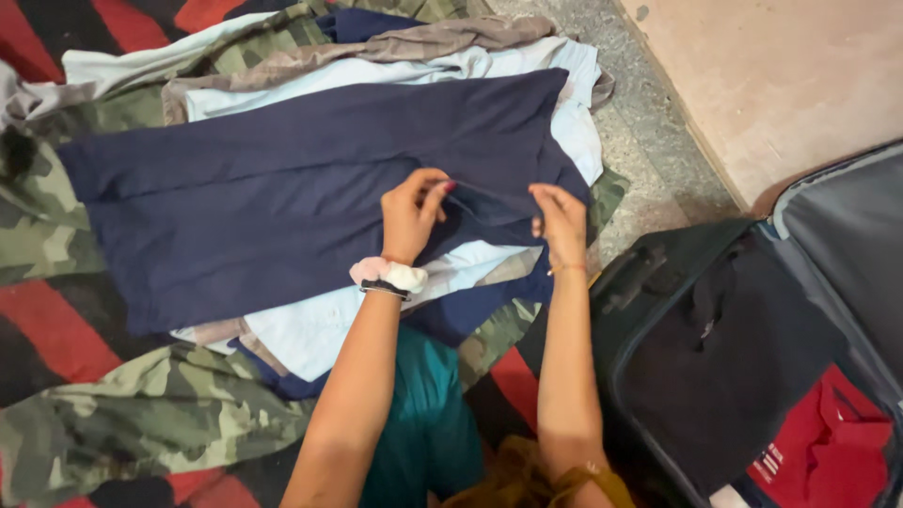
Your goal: The person folds shirts and pants by hand and places them into an open suitcase on the floor.
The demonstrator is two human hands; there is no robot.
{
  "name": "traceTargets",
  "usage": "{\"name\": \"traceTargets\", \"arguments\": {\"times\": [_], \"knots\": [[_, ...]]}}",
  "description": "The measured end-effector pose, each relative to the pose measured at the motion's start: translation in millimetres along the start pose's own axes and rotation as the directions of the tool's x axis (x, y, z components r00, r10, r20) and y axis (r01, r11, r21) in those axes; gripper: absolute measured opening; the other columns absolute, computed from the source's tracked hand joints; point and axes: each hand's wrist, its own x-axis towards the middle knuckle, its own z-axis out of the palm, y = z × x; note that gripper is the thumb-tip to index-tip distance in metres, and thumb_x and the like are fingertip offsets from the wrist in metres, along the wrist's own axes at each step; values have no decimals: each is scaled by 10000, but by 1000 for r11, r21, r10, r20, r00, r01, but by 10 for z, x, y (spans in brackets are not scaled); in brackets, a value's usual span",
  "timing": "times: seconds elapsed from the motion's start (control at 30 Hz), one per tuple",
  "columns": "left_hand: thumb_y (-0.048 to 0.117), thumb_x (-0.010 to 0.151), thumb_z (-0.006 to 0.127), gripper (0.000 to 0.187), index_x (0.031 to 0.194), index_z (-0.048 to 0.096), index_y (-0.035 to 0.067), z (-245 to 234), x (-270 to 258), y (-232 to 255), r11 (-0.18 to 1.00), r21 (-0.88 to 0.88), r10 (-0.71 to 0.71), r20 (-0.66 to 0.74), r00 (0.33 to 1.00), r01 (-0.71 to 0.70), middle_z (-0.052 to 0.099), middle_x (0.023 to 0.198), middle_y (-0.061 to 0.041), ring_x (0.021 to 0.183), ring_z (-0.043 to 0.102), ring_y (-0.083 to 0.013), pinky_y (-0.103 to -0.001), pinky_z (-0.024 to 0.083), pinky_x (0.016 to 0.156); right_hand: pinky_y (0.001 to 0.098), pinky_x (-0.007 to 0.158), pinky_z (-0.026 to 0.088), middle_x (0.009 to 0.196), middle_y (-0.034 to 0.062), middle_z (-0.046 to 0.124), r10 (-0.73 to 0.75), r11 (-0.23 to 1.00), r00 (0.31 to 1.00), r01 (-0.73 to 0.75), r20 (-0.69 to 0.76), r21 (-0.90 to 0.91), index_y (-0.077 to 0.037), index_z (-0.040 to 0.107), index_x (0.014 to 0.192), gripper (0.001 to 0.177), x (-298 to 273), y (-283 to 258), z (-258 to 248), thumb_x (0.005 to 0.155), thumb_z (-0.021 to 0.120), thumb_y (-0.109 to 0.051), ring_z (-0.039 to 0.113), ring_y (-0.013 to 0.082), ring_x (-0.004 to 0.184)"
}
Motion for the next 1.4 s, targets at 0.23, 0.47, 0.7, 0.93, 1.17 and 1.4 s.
{"name": "traceTargets", "arguments": {"times": [0.23, 0.47, 0.7, 0.93, 1.17, 1.4], "knots": [[-42, 1067, 544, 575, 1592, 324, 38, -86, 211, -253, 733, -391, 460, -318, 829, -557, 405, 1631, -117, 1491, 477, -237, -318, 439, 1170, 270, 710, 599, 1085, 39, 750, -218, 970, 976, 215, 16, 110, -128, 601, 1299, 326, 685, -410, 442, 988, 597, -225, 750, 168, 846], [-34, 1043, 589, 488, 1509, 452, 16, -108, 75, -179, 845, -170, 435, -331, 837, -507, 530, 1540, -140, 1398, 582, -239, -322, 533, 1066, 420, 920, 530, 1140, 154, 736, -693, 433, 668, 685, 270, -586, -7, 722, 1157, 241, 116, -265, 986, 990, 689, -177, 698, 336, 1046], [-57, 1056, 558, 225, 1271, 597, -3, -812, -85, -87, 781, -47, 408, -717, 565, -623, 654, 1293, -106, 1192, 668, -168, -313, 548, 1038, 442, 981, 519, 1101, 158, 720, -520, 687, 783, 621, 342, -377, -35, 704, 1122, 238, -1619, -168, 2079, 906, 605, -45, 676, 365, 1077], [26, 944, 684, 408, 1342, 595, 7, -3233, 354, -1108, 841, 532, 531, -782, 326, -93, 670, 1272, -174, 1163, 627, -347, -445, 472, 1041, 453, 1120, 471, 1381, 224, 625, -498, 643, 595, 742, 631, -192, -13, 602, 1295, 437, -2197, 45, 3377, 885, 667, -149, 583, 403, 1299], [390, 733, 929, 795, 1378, 593, 72, -3969, 720, -1530, 825, 533, 241, -633, 735, 189, 477, 1391, -218, 1232, 471, -467, -507, 369, 1051, 569, 1168, 293, 1542, 215, 482, -464, 119, 410, 907, 785, -404, -285, 617, 1367, 556, -2492, 514, 3817, 839, 696, -442, 375, 379, 1458], [194, 783, 884, 417, 1100, 719, -21, -4328, 1020, -1522, 977, 198, 35, -535, 844, 85, 716, 991, -166, 791, 690, -269, -396, 535, 763, 543, 1258, 335, 1595, 66, 516, -504, 311, 508, 861, 698, -402, -292, 689, 1342, 435, -2380, 824, 3846, 919, 710, -392, 447, 302, 1520]]}}
